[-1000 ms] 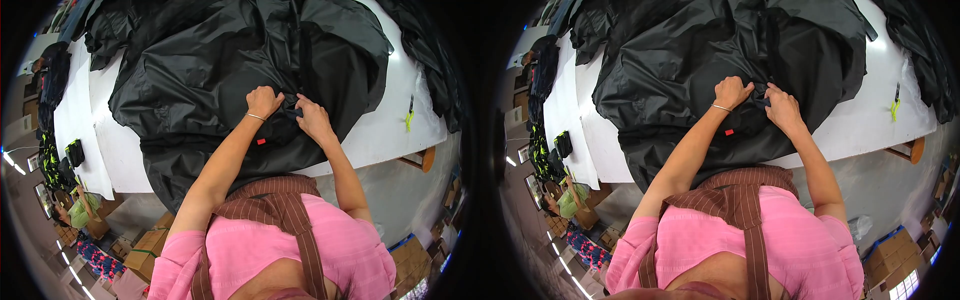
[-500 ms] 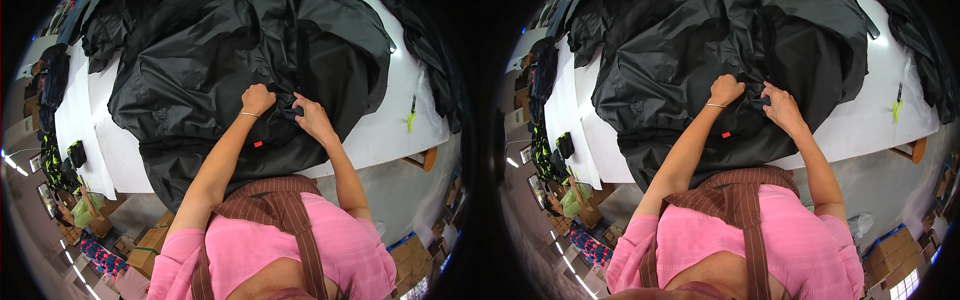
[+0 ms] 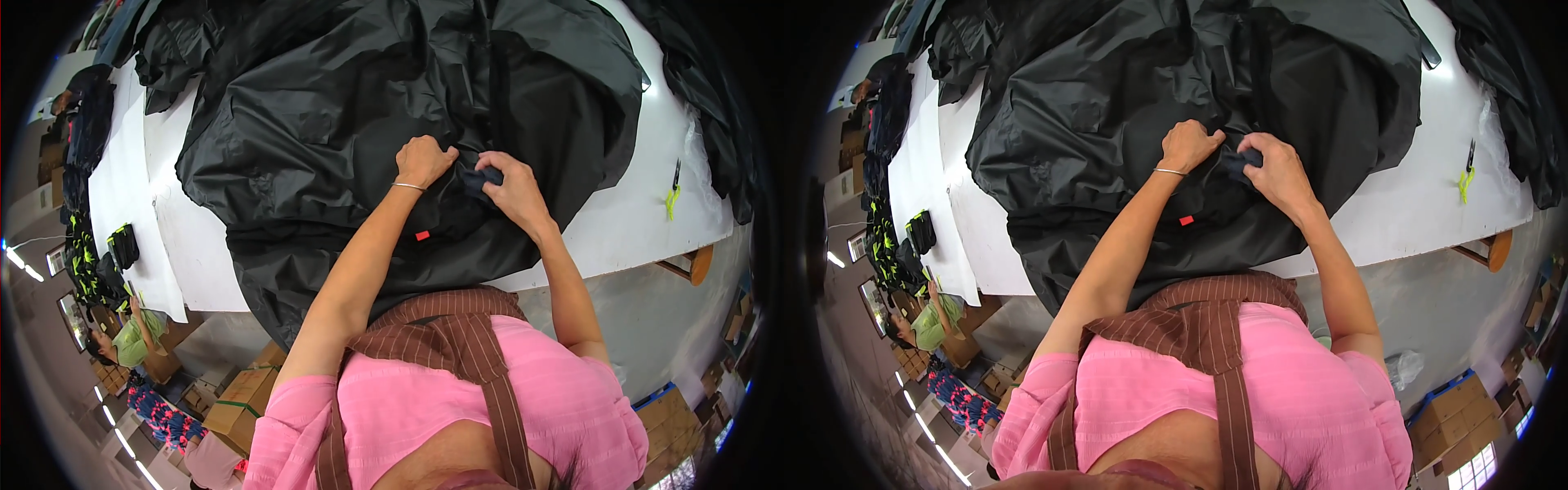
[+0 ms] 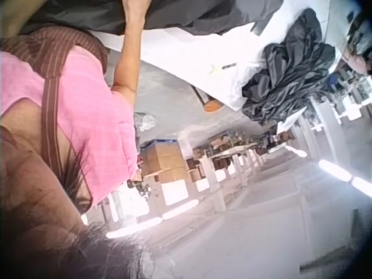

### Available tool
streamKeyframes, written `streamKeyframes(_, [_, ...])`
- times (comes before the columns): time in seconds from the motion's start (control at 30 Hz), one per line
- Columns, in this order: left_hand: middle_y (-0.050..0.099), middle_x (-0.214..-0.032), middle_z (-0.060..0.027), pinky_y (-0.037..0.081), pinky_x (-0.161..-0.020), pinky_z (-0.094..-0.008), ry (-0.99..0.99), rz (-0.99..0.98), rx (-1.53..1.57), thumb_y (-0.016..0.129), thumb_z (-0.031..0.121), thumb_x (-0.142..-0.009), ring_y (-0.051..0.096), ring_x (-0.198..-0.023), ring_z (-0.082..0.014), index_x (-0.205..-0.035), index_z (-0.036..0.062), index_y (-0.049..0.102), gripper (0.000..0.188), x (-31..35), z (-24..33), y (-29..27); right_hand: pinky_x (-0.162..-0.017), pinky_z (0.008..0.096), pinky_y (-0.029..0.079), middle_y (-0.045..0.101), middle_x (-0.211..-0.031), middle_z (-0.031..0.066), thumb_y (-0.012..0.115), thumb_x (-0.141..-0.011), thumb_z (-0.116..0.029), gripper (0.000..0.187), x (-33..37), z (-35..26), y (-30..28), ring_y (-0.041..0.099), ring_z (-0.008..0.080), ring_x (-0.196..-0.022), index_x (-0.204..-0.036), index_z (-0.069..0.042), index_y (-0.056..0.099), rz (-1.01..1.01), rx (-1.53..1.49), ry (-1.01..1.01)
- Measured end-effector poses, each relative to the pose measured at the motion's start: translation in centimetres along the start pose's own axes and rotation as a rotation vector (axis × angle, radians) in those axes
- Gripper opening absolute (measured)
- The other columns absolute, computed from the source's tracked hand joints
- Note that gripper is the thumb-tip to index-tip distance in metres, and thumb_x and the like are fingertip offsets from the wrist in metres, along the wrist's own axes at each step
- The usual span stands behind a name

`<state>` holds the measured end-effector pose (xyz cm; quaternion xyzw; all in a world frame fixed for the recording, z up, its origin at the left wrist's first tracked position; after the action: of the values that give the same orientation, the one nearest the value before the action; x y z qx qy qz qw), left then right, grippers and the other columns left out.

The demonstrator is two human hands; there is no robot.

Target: The recorder is inspecting, folding, and trimming threads on black fabric bags at an industrial workbench.

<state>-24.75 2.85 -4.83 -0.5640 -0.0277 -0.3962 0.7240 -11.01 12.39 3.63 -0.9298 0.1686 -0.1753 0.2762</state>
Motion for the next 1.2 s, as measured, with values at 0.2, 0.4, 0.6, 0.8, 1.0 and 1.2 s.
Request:
streamKeyframes(0.2, [0.058,-0.114,-0.0074,0.049,-0.077,-0.0418,0.608,0.371,0.123,0.069,0.014,-0.076,0.058,-0.098,-0.0300,-0.099,0.0111,0.067,0.023,2.6,1.5,-3.3,-0.075,0.0394,0.049,0.063,-0.094,0.0196,0.062,-0.073,-0.004,0.022,-3.9,-0.5,0.2,0.062,0.0378,-0.087,-0.094,-0.002,0.062,0.181,-0.179,-0.020])
streamKeyframes(0.4, [0.052,-0.107,-0.0054,0.045,-0.076,-0.0391,0.566,0.322,-0.142,0.074,0.015,-0.073,0.052,-0.102,-0.0253,-0.095,0.0142,0.063,0.025,0.1,-0.6,-3.9,-0.075,0.0470,0.053,0.057,-0.101,0.0143,0.066,-0.076,-0.008,0.019,-6.4,1.1,4.7,0.064,0.0385,-0.086,-0.094,-0.006,0.058,0.268,0.327,0.024])
streamKeyframes(0.6, [0.052,-0.107,-0.0117,0.047,-0.083,-0.0415,0.559,0.329,0.082,0.073,0.015,-0.076,0.053,-0.100,-0.0342,-0.101,0.0065,0.059,0.029,5.5,-4.1,-5.2,-0.078,0.0471,0.051,0.055,-0.103,0.0138,0.071,-0.072,-0.009,0.025,-5.8,0.2,5.1,0.062,0.0392,-0.091,-0.096,-0.009,0.065,-0.022,0.394,-0.031])
streamKeyframes(0.8, [0.066,-0.093,-0.0178,0.051,-0.079,-0.0412,0.245,-0.233,-0.016,0.064,0.056,-0.080,0.064,-0.093,-0.0339,-0.105,0.0025,0.064,0.059,17.8,-14.3,-5.8,-0.079,0.0369,0.047,0.062,-0.094,0.0144,0.061,-0.073,-0.003,0.025,-8.4,-3.9,5.3,0.062,0.0319,-0.088,-0.097,-0.005,0.066,-0.257,-0.033,-0.115])
streamKeyframes(1.0, [0.062,-0.060,-0.0133,0.051,-0.064,-0.0393,0.147,-0.475,-0.434,0.068,0.058,-0.073,0.066,-0.070,-0.0342,-0.082,0.0048,0.069,0.054,26.6,-11.9,-13.7,-0.083,0.0325,0.047,0.066,-0.099,0.0132,0.060,-0.069,0.002,0.036,-6.6,-16.7,15.7,0.063,0.0257,-0.092,-0.104,-0.004,0.063,-0.760,-0.124,-0.553])
streamKeyframes(1.2, [0.058,-0.056,-0.0107,0.048,-0.059,-0.0367,0.035,-0.351,-0.528,0.068,0.056,-0.073,0.064,-0.061,-0.0289,-0.071,0.0070,0.067,0.049,30.7,-11.1,-18.9,-0.082,0.0359,0.048,0.066,-0.105,0.0160,0.062,-0.072,0.000,0.044,-0.8,-24.8,26.0,0.064,0.0286,-0.096,-0.116,-0.009,0.063,-1.225,-0.088,-0.759])
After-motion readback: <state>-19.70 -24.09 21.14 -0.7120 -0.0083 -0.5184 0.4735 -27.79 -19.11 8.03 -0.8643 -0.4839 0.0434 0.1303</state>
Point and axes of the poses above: each hand's wrist, its own x-axis away from the middle knuckle, its own y-axis out of the palm, z = x × y, the point moved 8 cm from there along -x, towards the middle knuckle
